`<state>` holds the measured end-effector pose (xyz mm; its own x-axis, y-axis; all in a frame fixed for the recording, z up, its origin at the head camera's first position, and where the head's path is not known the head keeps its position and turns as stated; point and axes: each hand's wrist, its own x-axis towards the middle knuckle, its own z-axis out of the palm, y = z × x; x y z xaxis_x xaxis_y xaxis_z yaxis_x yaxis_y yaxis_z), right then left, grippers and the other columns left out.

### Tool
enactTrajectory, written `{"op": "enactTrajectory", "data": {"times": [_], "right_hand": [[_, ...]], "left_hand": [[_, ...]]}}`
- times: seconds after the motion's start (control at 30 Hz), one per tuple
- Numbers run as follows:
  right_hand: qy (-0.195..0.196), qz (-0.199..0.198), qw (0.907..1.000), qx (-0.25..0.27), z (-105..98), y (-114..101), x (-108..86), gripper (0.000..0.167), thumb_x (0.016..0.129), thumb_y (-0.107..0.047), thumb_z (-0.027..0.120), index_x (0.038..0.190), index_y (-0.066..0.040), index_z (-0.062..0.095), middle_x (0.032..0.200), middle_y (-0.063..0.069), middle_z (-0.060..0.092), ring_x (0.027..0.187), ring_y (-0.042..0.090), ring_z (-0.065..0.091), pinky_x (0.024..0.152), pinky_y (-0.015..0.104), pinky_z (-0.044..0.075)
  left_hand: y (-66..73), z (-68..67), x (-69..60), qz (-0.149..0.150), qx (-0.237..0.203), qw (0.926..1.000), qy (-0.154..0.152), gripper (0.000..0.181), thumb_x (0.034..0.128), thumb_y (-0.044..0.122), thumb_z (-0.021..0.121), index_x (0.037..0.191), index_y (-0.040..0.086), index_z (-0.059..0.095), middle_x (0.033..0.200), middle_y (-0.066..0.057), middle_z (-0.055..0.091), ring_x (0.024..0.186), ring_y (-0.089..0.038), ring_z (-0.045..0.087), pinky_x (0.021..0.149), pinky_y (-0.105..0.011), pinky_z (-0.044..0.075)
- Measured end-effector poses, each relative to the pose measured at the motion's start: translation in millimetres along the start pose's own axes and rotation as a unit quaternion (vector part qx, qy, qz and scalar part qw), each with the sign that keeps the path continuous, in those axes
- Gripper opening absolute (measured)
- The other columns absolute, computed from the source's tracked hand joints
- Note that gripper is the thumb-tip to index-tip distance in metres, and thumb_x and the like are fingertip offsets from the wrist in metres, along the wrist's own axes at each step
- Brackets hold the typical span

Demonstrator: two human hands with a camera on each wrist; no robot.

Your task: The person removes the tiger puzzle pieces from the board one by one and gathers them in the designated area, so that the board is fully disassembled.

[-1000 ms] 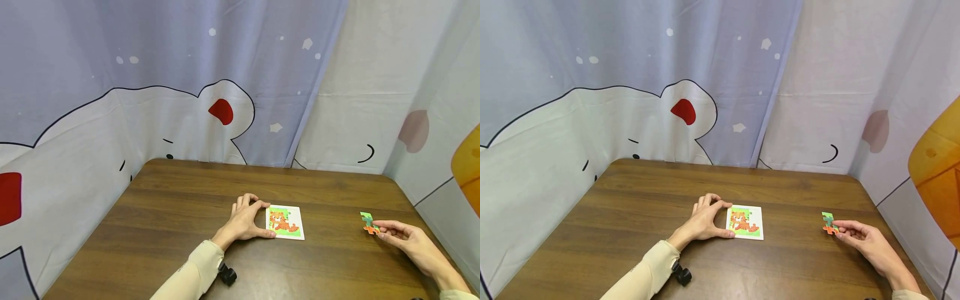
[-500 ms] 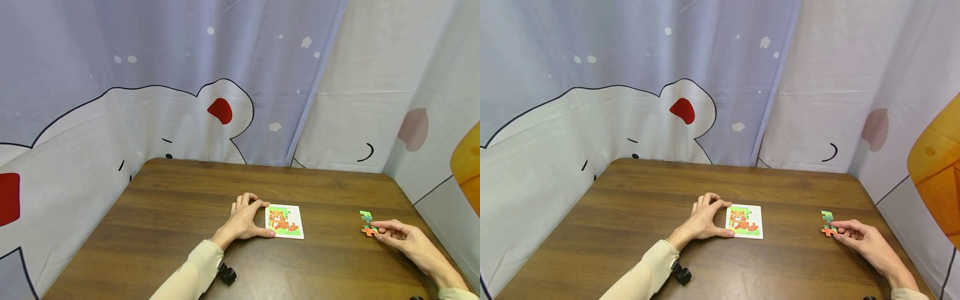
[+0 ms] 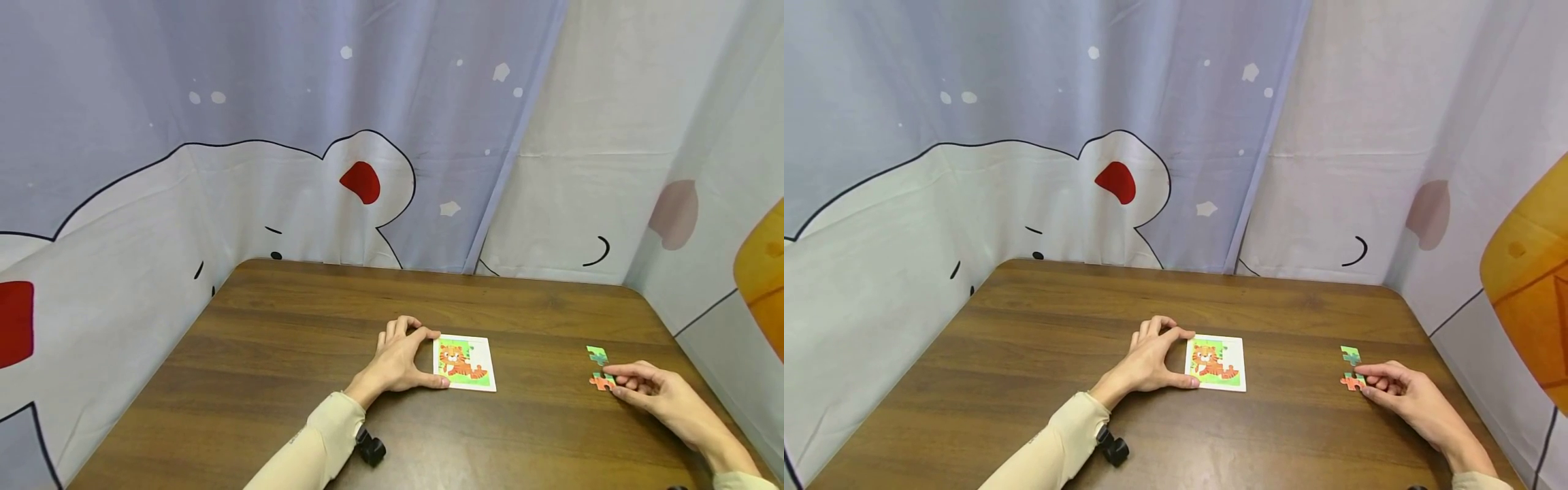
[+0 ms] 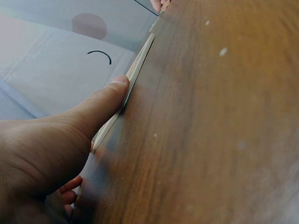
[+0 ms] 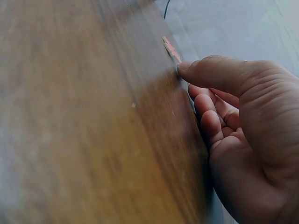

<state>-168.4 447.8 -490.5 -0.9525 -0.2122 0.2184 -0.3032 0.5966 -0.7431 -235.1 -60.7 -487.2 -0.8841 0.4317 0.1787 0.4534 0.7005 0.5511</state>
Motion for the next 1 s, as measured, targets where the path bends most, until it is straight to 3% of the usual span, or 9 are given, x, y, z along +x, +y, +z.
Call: {"op": "enactTrajectory", "data": {"times": [0.47, 1.0], "right_hand": [[0.005, 0.001, 0.9999, -0.011, 1.1, 1.9, 0.1, 0.032, 0.100, 0.002, 0.079, 0.132, 0.004, 0.076, 0.101, 0.000, 0.068, 0.084, 0.010, 0.061, 0.067, 0.025, 0.049], [-0.001, 0.030, 0.9995, -0.010, 0.1, -5.3, -0.9, 0.033, 0.102, -0.006, 0.080, 0.134, 0.003, 0.076, 0.102, -0.001, 0.069, 0.086, 0.010, 0.061, 0.068, 0.026, 0.051]], "left_hand": [[0.3, 0.1, -0.6, 0.000, -0.001, 1.0000, 0.000, 0.090, 0.0747, 0.062, 0.100, 0.151, 0.027, 0.068, 0.153, -0.009, 0.047, 0.139, -0.033, 0.041, 0.110, -0.052, 0.034], [-1.4, 1.0, 0.3, 0.000, 0.007, 1.0000, -0.002, 0.091, 0.0741, 0.063, 0.100, 0.151, 0.028, 0.068, 0.153, -0.009, 0.047, 0.137, -0.032, 0.041, 0.109, -0.051, 0.035]]}}
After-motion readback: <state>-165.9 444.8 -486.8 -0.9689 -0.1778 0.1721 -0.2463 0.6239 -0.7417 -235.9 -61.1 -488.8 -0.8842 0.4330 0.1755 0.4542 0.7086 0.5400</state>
